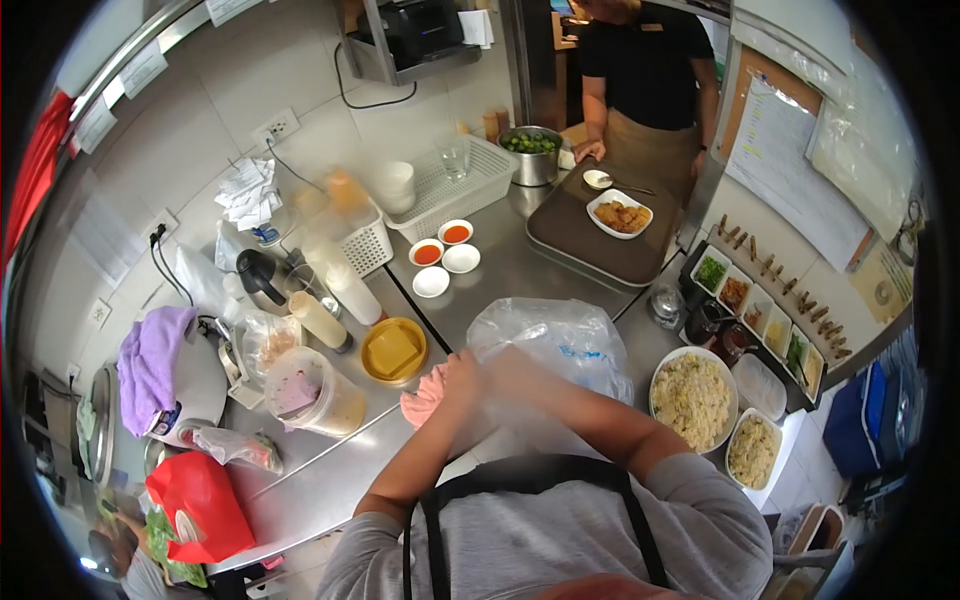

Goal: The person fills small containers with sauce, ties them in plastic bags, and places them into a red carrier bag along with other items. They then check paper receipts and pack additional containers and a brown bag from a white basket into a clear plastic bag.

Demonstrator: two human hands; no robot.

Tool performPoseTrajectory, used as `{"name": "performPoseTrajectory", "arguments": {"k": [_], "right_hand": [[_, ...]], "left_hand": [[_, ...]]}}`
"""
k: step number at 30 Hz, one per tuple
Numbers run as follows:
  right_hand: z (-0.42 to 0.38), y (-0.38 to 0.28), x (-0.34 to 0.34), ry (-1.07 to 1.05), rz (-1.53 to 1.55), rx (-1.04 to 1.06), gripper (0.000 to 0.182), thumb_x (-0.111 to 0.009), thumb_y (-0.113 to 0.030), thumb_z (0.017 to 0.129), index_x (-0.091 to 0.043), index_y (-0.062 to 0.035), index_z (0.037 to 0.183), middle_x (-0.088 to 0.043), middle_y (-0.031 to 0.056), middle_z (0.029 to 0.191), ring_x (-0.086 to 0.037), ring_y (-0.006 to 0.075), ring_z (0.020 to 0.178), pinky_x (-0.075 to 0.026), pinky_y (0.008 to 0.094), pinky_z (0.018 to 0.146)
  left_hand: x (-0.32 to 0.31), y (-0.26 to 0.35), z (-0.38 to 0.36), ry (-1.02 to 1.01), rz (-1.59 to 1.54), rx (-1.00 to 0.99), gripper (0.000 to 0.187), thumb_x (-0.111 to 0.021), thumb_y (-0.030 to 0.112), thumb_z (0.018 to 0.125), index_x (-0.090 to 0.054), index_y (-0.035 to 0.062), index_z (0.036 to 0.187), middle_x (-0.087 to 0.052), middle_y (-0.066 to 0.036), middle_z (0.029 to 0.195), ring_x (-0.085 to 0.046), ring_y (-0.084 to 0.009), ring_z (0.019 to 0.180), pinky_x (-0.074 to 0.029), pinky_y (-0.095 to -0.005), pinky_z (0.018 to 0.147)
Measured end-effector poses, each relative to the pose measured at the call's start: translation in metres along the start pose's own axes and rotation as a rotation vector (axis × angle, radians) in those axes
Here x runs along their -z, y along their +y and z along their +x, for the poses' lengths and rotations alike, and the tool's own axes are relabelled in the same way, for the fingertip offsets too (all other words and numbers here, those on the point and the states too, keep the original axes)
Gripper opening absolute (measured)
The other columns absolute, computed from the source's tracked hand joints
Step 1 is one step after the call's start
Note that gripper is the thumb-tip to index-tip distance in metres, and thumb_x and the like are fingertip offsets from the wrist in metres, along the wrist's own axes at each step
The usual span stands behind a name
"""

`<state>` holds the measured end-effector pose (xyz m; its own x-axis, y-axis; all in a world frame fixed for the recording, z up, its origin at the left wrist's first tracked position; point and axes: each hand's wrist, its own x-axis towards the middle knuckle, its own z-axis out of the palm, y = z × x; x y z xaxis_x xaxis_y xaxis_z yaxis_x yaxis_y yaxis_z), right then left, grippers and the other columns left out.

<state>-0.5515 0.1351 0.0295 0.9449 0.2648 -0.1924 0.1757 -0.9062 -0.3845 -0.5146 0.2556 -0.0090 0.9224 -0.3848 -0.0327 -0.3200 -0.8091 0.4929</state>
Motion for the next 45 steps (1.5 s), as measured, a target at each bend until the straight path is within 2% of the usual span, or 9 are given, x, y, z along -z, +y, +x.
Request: {"name": "performPoseTrajectory", "arguments": {"k": [8, 17, 22, 26, 28, 32, 35, 39, 45], "right_hand": [[0.016, 0.012, -0.018, 0.151, 0.068, 0.122, 0.04, -0.059, -0.012, 0.063, -0.049, -0.0018, 0.1, -0.054, 0.0172, 0.096, -0.052, 0.0306, 0.09, -0.04, 0.0374, 0.08], [0.019, 0.007, -0.025, 0.177, 0.158, 0.184, 0.029, -0.053, -0.01, 0.067, -0.051, -0.0008, 0.095, -0.055, 0.0175, 0.089, -0.053, 0.0325, 0.084, -0.042, 0.0388, 0.074], [0.009, 0.0, -0.018, 0.261, 0.078, 0.199, 0.026, -0.047, -0.023, 0.076, -0.059, -0.0023, 0.085, -0.058, 0.0178, 0.079, -0.057, 0.03, 0.073, -0.044, 0.0391, 0.066], [0.002, -0.003, -0.006, 0.28, 0.248, 0.111, 0.031, -0.058, -0.031, 0.065, -0.058, -0.0039, 0.08, -0.058, 0.017, 0.082, -0.056, 0.0301, 0.078, -0.044, 0.0378, 0.069], [0.012, 0.009, -0.017, 0.293, 0.275, 0.105, 0.034, -0.064, -0.034, 0.058, -0.059, -0.0052, 0.077, -0.058, 0.0158, 0.082, -0.056, 0.0293, 0.078, -0.044, 0.0367, 0.069], [0.022, 0.029, -0.026, 0.264, 0.269, 0.158, 0.042, -0.066, -0.039, 0.053, -0.059, -0.0056, 0.077, -0.058, 0.015, 0.082, -0.057, 0.0287, 0.078, -0.044, 0.0356, 0.071], [0.03, 0.041, -0.033, 0.249, 0.28, 0.152, 0.046, -0.067, -0.039, 0.053, -0.058, -0.0049, 0.082, -0.058, 0.0159, 0.084, -0.056, 0.0298, 0.08, -0.044, 0.0355, 0.072], [0.036, 0.043, -0.029, 0.093, 0.229, 0.035, 0.05, -0.066, -0.037, 0.054, -0.055, -0.0028, 0.088, -0.057, 0.0175, 0.088, -0.055, 0.0318, 0.084, -0.043, 0.0359, 0.074], [0.026, 0.026, -0.013, 0.23, 0.194, 0.137, 0.047, -0.065, -0.035, 0.057, -0.055, -0.0032, 0.091, -0.056, 0.0192, 0.092, -0.054, 0.0326, 0.085, -0.042, 0.0368, 0.078]], "left_hand": [[0.005, -0.018, 0.006, 0.055, 0.017, -0.184, 0.039, -0.058, 0.018, 0.067, -0.051, 0.0001, 0.101, -0.055, -0.02, 0.091, -0.051, -0.0335, 0.088, -0.04, -0.039, 0.078], [-0.009, -0.035, 0.022, 0.18, -0.297, 0.006, 0.016, -0.048, 0.005, 0.068, -0.06, 0.0002, 0.078, -0.058, -0.017, 0.067, -0.058, -0.0252, 0.063, -0.045, -0.0322, 0.055], [-0.065, -0.077, 0.047, 0.096, -0.381, 0.039, 0.014, -0.055, 0.015, 0.063, -0.063, 0.0086, 0.072, -0.059, -0.011, 0.074, -0.058, -0.0252, 0.071, -0.045, -0.036, 0.062], [-0.049, -0.068, 0.046, -0.13, 0.299, -0.345, 0.011, -0.047, 0.006, 0.069, -0.057, 0.0024, 0.071, -0.052, -0.003, 0.064, -0.051, -0.0151, 0.056, -0.041, -0.0288, 0.048], [-0.071, -0.089, 0.057, -0.158, -0.281, -0.154, 0.01, -0.047, 0.007, 0.068, -0.055, 0.0028, 0.072, -0.05, -0.002, 0.064, -0.049, -0.0148, 0.056, -0.04, -0.0278, 0.05], [-0.109, -0.123, 0.072, -0.206, -0.8, 0.031, 0.011, -0.045, 0.004, 0.067, -0.053, 0.0043, 0.074, -0.049, -0.002, 0.065, -0.047, -0.0147, 0.057, -0.039, -0.0261, 0.051], [-0.072, -0.079, 0.052, -0.292, -1.283, 0.334, 0.012, -0.043, 0.002, 0.065, -0.052, 0.0052, 0.073, -0.049, -0.002, 0.065, -0.047, -0.0146, 0.057, -0.039, -0.0259, 0.05], [-0.073, -0.072, 0.05, -0.343, -1.625, 0.323, 0.014, -0.043, 0.002, 0.062, -0.052, 0.0045, 0.073, -0.049, -0.002, 0.066, -0.048, -0.0144, 0.055, -0.04, -0.0259, 0.05], [-0.017, -0.016, 0.028, -0.334, -1.811, 0.283, 0.016, -0.043, 0.002, 0.062, -0.052, 0.0046, 0.074, -0.052, -0.002, 0.069, -0.049, -0.0138, 0.058, -0.042, -0.0254, 0.052]]}}
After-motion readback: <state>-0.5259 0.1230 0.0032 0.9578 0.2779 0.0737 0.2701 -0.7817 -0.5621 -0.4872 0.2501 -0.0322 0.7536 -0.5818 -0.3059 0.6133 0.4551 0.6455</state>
